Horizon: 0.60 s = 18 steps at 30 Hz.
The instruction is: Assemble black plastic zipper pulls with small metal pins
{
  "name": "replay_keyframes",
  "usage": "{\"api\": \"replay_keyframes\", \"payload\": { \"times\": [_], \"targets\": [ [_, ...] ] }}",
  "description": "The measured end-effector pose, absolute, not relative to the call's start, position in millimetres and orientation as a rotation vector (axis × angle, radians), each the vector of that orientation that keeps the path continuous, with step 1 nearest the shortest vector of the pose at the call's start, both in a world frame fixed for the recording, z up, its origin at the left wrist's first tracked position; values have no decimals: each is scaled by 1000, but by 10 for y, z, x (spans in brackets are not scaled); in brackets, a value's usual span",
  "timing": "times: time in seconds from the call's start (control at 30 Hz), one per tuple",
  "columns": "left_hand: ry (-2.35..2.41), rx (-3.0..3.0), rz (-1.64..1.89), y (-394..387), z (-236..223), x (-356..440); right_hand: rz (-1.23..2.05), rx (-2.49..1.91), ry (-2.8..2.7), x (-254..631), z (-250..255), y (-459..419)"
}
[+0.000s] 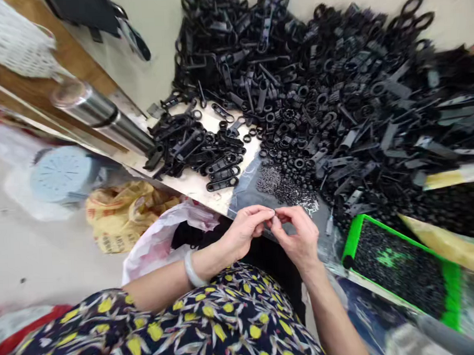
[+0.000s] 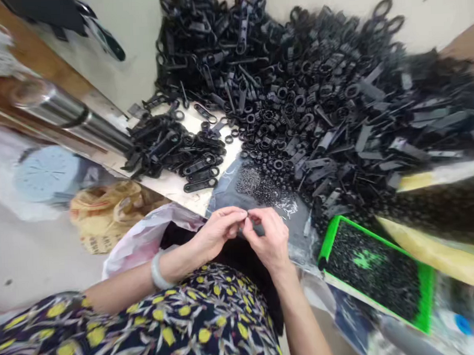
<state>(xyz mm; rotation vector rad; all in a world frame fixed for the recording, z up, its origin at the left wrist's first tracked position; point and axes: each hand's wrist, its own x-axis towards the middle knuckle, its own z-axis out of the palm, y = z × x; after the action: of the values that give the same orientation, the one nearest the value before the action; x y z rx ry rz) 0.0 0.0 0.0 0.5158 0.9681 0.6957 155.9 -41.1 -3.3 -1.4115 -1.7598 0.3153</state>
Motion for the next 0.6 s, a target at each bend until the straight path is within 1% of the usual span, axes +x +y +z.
{"api": "replay_keyframes", "payload": {
  "times": [0.07, 0.17, 0.3, 0.33, 0.4, 0.47, 0.6],
  "targets": [
    [952, 661, 653, -38, 58, -21, 332, -1410, -1761, 1572, -66, -399],
    [1081, 1063, 742, -3, 100, -187, 364, -1394, -1748, 1585, -106, -378],
    [1564, 1801, 1090, 255, 57, -733, 407, -1358, -1738, 1588, -139, -363],
    [1705, 1920, 1123, 330, 30, -881, 413, -1351, -1745, 1584, -148, -361],
    [1852, 2117, 1034, 443, -36, -1117, 423, -1342, -1762, 1570, -166, -356],
    [1865, 2277, 889, 481, -108, -1234, 428, -1336, -1775, 1547, -179, -353],
    [1819, 2456, 737, 376, -206, -1176, 442, -1345, -1775, 1493, -193, -367]
  ]
}}
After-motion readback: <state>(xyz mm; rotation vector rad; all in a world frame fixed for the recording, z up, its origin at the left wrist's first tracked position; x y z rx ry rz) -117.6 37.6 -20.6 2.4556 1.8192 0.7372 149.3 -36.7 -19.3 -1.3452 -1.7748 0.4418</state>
